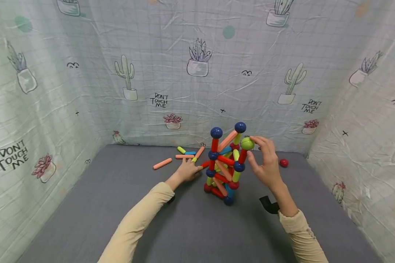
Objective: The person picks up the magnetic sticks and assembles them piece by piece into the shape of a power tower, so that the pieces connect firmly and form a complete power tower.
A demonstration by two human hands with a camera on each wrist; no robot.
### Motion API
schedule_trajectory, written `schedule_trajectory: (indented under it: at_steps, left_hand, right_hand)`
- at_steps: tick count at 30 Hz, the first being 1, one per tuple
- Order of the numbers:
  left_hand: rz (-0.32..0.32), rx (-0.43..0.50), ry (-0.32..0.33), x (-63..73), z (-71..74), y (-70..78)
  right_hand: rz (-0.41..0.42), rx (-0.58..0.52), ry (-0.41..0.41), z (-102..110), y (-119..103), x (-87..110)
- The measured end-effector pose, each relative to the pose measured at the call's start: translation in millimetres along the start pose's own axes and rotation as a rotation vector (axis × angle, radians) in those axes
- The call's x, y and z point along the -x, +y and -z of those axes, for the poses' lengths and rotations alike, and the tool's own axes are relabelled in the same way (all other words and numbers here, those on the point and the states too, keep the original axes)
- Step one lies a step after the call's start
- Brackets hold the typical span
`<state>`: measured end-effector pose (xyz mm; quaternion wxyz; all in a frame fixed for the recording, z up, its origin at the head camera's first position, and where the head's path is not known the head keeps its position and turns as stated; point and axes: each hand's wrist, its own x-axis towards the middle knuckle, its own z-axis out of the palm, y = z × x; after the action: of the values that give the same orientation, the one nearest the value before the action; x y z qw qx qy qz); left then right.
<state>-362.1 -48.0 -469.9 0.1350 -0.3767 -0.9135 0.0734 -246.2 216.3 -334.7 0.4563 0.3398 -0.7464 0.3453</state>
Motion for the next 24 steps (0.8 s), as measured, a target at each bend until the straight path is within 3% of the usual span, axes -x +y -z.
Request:
schedule_trajectory:
  at_steps: [4, 11, 13, 17, 24]
  left_hand:
    - [0.028, -0.105, -0.028, 8.4, 8.1, 3.0]
    - [0.012, -0.200, -0.166, 26.0, 18.5, 3.7]
    - [0.006, -0.199, -0.149, 32.4, 17.1, 3.1]
    - [-0.017, -0.188, -0.052, 43.7, 20.8, 2.0]
    - [-0.047, -0.297, 0.074, 54.9, 52.3, 3.6]
  right_hand:
    - [0.001, 0.016, 0.000, 0.0, 0.9, 0.1]
    - [-0.001, 0.023, 0.000, 1.6, 1.1, 0.0]
    - [-0.006, 0.027, -0.001, 2.0, 1.1, 0.3]
    - [-0.016, 0.032, -0.005, 1.9, 1.7, 0.5]
    - [-0.013, 0.021, -0.008, 0.4, 2.1, -0.3]
